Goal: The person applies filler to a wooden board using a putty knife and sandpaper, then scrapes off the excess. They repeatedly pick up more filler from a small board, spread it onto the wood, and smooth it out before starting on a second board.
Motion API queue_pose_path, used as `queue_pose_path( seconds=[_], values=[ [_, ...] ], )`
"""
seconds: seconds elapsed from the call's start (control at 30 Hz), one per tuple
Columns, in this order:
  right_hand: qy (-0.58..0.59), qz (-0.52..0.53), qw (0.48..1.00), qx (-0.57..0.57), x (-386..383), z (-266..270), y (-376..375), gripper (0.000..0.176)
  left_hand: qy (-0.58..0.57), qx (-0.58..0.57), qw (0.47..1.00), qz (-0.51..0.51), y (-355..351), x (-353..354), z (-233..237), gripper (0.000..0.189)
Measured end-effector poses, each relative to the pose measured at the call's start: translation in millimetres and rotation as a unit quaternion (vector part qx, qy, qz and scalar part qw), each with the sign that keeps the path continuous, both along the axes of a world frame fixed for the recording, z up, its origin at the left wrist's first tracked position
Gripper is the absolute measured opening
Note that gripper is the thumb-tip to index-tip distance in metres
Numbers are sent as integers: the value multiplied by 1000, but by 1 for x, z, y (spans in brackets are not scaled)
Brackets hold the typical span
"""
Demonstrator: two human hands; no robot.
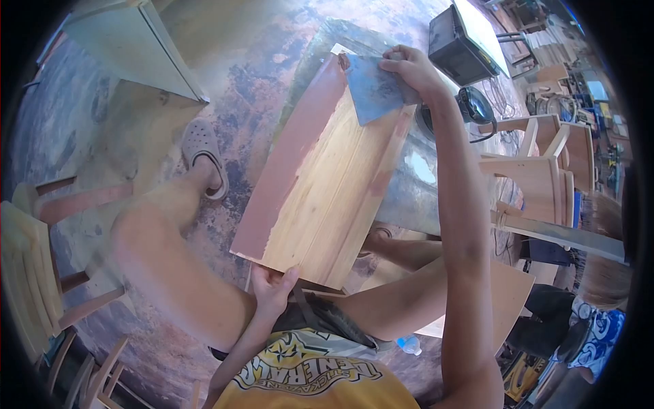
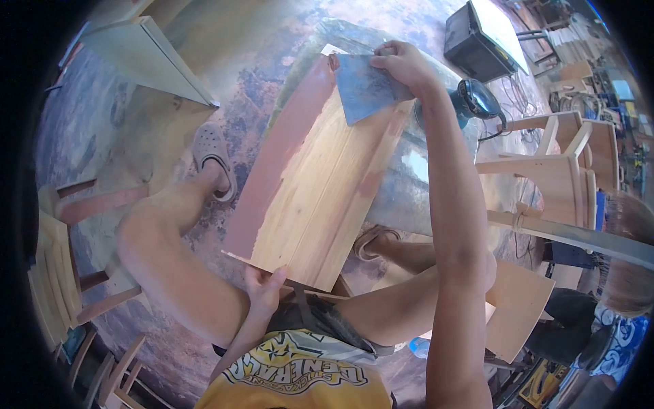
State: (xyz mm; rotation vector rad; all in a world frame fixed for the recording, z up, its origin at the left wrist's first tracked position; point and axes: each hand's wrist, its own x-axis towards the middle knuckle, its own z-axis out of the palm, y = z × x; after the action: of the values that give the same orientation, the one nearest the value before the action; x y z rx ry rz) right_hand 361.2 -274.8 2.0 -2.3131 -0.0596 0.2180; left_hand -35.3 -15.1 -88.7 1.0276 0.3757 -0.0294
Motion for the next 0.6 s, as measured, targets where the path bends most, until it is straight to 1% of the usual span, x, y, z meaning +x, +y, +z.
queue_pose_path(
  seconds=[0.1,0.17,0.23,0.3,0.43,0.5,0.53,0.6],
  values=[
    [16,22,999,18,12,6,-5,36,-4,7,1000,-1,1,1,2,61],
    [19,39,999,16,22,11,-7,34,5,2,1000,-24,3,-1,1,62],
    [23,54,998,15,30,8,-5,33,10,3,1000,-26,4,-2,1,62],
    [-37,122,991,-33,39,6,1,31,14,3,1000,-27,4,-3,0,62],
    [13,166,986,-17,52,12,10,30,32,-12,999,-27,6,-6,-2,64],
    [18,193,979,-57,56,18,14,24,40,-19,999,-30,6,-7,0,65],
    [3,203,977,-70,55,20,17,23,41,-20,998,-34,7,-6,1,66],
    [-1,204,976,-79,51,28,19,21,46,-23,998,-38,6,-5,2,66]
  ],
)
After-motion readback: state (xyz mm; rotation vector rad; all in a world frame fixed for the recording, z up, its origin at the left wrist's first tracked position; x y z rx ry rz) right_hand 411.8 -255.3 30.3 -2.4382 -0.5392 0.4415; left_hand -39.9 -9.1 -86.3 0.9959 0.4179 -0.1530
